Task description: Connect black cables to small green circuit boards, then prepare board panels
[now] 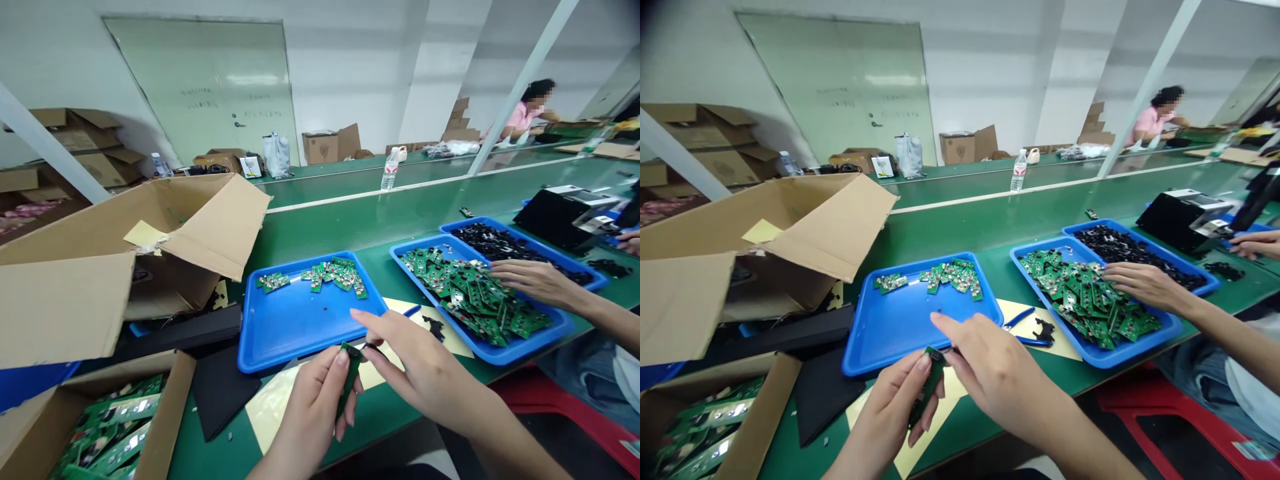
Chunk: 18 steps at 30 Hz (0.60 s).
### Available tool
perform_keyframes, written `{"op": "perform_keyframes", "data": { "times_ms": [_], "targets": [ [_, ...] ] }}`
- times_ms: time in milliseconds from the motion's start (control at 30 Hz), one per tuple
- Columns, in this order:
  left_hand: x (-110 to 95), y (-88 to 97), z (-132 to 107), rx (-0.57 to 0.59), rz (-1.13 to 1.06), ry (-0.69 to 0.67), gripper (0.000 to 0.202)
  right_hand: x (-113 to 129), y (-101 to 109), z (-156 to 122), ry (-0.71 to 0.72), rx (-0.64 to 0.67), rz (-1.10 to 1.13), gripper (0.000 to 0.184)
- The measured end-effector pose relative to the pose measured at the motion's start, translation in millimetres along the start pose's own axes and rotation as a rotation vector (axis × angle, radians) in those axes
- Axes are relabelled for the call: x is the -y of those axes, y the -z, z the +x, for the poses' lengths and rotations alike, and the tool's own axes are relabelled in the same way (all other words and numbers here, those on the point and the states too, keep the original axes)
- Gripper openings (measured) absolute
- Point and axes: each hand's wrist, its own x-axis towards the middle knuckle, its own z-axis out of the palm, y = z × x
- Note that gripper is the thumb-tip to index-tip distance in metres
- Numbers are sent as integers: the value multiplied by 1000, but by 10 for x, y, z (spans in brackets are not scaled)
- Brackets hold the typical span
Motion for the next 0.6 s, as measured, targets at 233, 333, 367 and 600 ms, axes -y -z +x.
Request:
{"op": "perform_keyframes", "data": {
  "times_ms": [233,333,367,600],
  "targets": [
    [-38,-24,-62,22,-33,25,39,-21,0,-40,-84,-400,14,37],
    [-47,-14,-76,-18,5,21,38,120,-26,-177,-155,-594,165,30],
    [-45,-7,-77,-30,21,9,38,171,-42,-221,-169,-591,222,26],
    [-57,63,-94,-55,273,-229,39,266,-191,-233,-355,-282,375,6]
  ]
}}
